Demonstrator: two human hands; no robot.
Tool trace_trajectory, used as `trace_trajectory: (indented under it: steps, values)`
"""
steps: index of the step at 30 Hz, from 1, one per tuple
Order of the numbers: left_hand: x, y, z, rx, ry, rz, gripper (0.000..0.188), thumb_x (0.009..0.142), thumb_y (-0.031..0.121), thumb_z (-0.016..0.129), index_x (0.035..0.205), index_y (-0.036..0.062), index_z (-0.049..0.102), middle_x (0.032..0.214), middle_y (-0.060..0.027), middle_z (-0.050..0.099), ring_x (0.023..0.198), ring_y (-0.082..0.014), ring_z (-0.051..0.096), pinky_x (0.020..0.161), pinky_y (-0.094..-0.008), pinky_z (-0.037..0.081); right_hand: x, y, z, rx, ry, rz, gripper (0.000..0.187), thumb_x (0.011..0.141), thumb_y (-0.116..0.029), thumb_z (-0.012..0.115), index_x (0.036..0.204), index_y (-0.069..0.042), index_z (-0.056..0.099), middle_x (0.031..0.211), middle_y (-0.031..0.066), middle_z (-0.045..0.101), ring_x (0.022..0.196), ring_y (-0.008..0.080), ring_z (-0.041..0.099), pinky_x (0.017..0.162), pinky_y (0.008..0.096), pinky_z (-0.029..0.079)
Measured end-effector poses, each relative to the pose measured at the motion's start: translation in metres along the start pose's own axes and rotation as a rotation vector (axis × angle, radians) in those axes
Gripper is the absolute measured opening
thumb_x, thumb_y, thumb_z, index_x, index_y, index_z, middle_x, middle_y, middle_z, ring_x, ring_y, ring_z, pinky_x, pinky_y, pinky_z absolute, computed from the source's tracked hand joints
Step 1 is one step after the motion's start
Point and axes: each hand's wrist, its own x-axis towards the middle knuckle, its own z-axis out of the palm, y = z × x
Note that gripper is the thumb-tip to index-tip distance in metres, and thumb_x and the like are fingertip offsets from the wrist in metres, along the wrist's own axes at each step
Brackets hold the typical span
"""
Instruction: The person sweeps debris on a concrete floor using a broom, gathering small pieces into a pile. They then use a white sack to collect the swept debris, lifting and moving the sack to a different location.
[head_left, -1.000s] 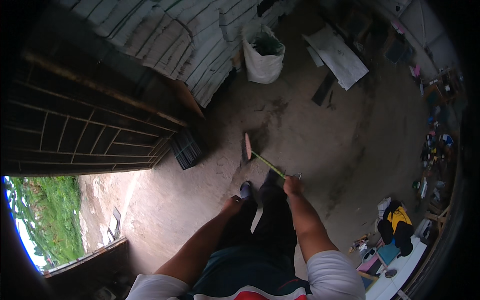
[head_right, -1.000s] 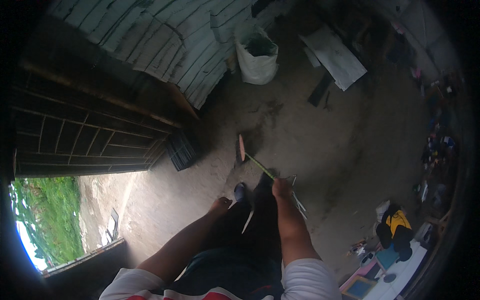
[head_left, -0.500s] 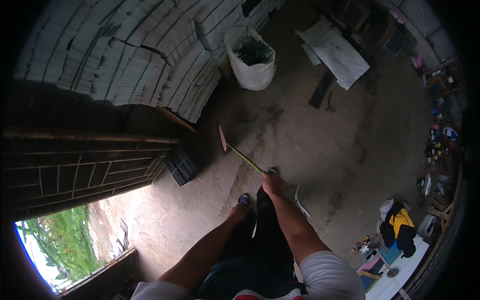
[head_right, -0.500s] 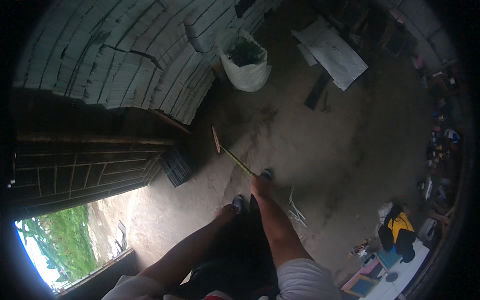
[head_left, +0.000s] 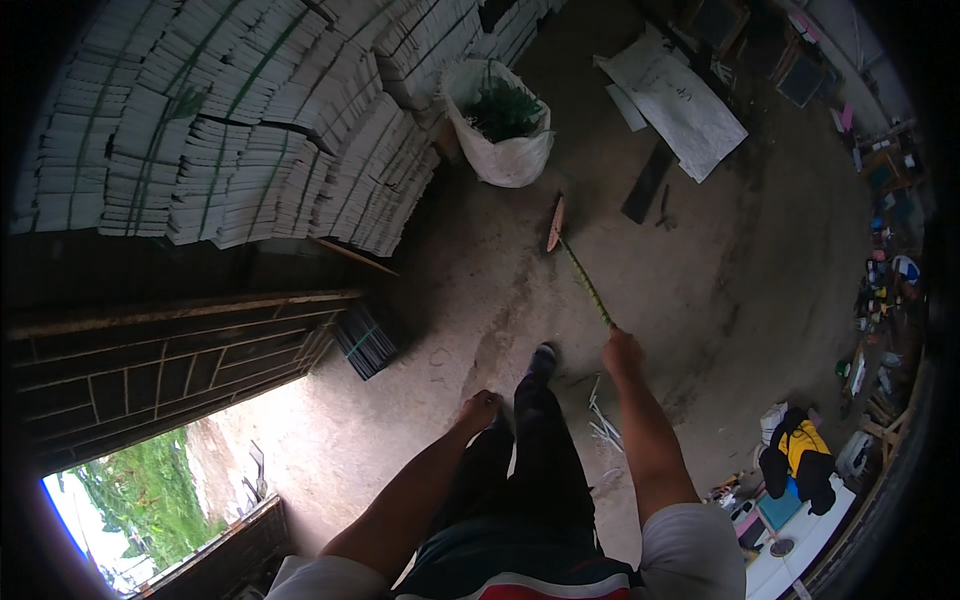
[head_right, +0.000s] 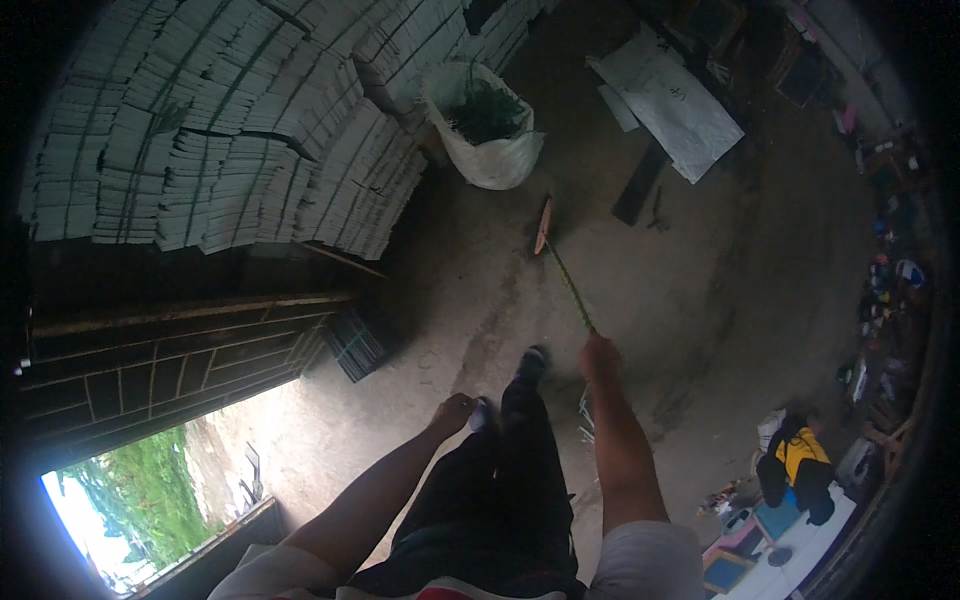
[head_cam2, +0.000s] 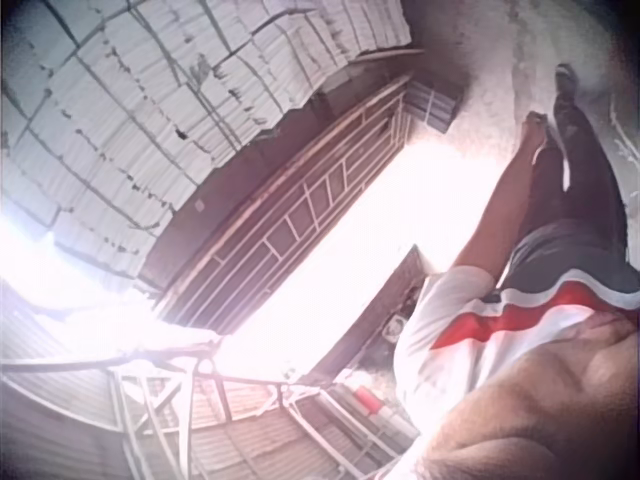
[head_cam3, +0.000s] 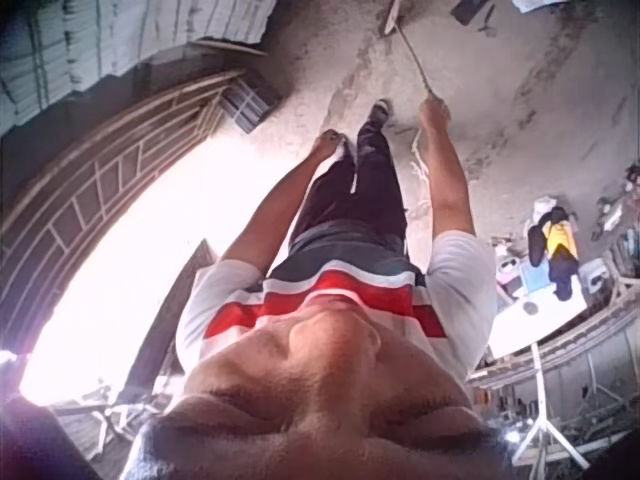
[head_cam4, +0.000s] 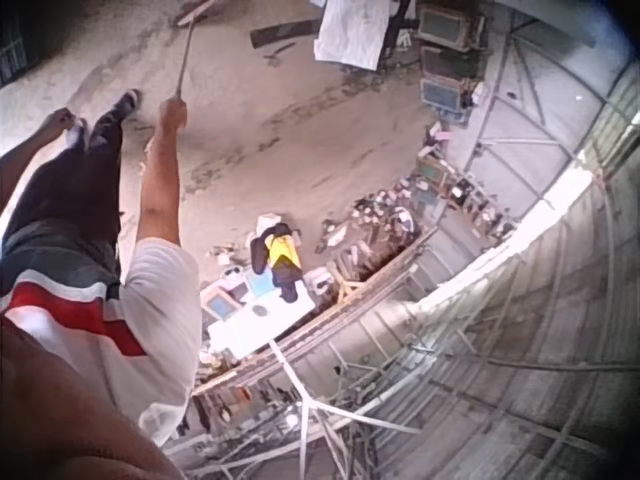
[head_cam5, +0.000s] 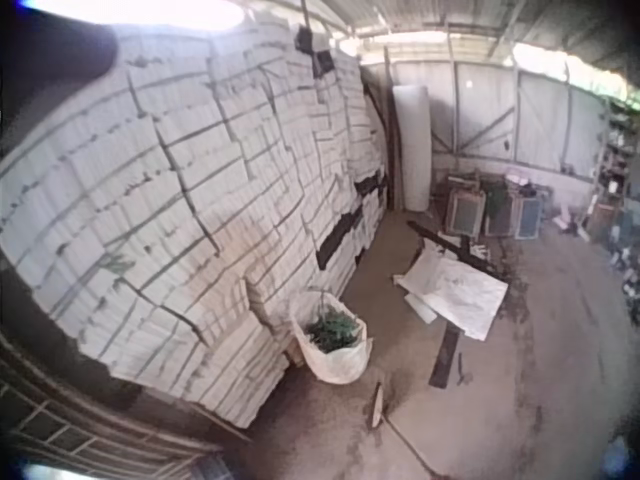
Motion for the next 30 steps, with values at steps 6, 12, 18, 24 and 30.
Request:
trace_trajectory:
  steps: [6, 12, 18, 24, 30]
  values:
    - [0.009, -0.01, 0.013, 0.031, 0.042, 0.046, 0.044, 0.092, 0.047, 0.059, 0.112, 0.0074, 0.066, 0.105, -0.0201, 0.07, 0.099, -0.0362, 0.068, 0.085, -0.0459, 0.053, -0.054, -0.045, 0.042, 0.007, -0.076, -0.169, 0.031, 0.092, -0.019, 0.052, 0.119, -0.016, 0.066, 0.101, 0.0176, 0.071, 0.098, 0.0378, 0.068, 0.087, 0.0485, 0.054]
    - [0.003, -0.023, 0.008, 0.035, 0.009, 0.036, 0.042, 0.092, 0.046, 0.06, 0.111, 0.009, 0.066, 0.106, -0.0204, 0.07, 0.104, -0.0392, 0.065, 0.088, -0.0479, 0.052, -0.052, -0.045, 0.069, 0.007, -0.081, -0.112, 0.027, 0.092, -0.021, 0.051, 0.109, -0.011, 0.069, 0.1, 0.0175, 0.071, 0.096, 0.0357, 0.069, 0.082, 0.0486, 0.056]
    - [-0.009, -0.04, 0.006, 0.033, 0.024, 0.052, 0.043, 0.091, 0.048, 0.061, 0.109, 0.0095, 0.066, 0.107, -0.0199, 0.07, 0.105, -0.0398, 0.065, 0.089, -0.0478, 0.051, -0.046, 0.029, 0.032, -0.051, -0.033, 0.047, 0.037, 0.09, -0.017, 0.051, 0.125, -0.015, 0.065, 0.107, 0.0164, 0.071, 0.103, 0.0352, 0.068, 0.088, 0.0479, 0.055]
    - [-0.027, -0.047, 0.016, 0.04, -0.002, 0.07, 0.046, 0.091, 0.05, 0.06, 0.112, 0.0096, 0.066, 0.107, -0.0206, 0.07, 0.105, -0.0404, 0.065, 0.091, -0.0486, 0.051, -0.097, 0.069, 0.066, -0.161, 0.084, 0.005, 0.037, 0.092, -0.019, 0.051, 0.127, -0.019, 0.064, 0.099, 0.0147, 0.071, 0.095, 0.0358, 0.069, 0.08, 0.0493, 0.056]
    - [-0.035, -0.088, 0.047, 0.141, 0.018, 0.062, 0.051, 0.091, 0.052, 0.057, 0.116, 0.009, 0.066, 0.11, -0.0225, 0.069, 0.106, -0.041, 0.064, 0.093, -0.0502, 0.05, -0.17, 0.034, 0.089, -0.124, -0.097, -0.015, 0.04, 0.092, -0.019, 0.05, 0.129, -0.029, 0.062, 0.104, 0.0129, 0.071, 0.101, 0.0338, 0.068, 0.084, 0.0469, 0.055]
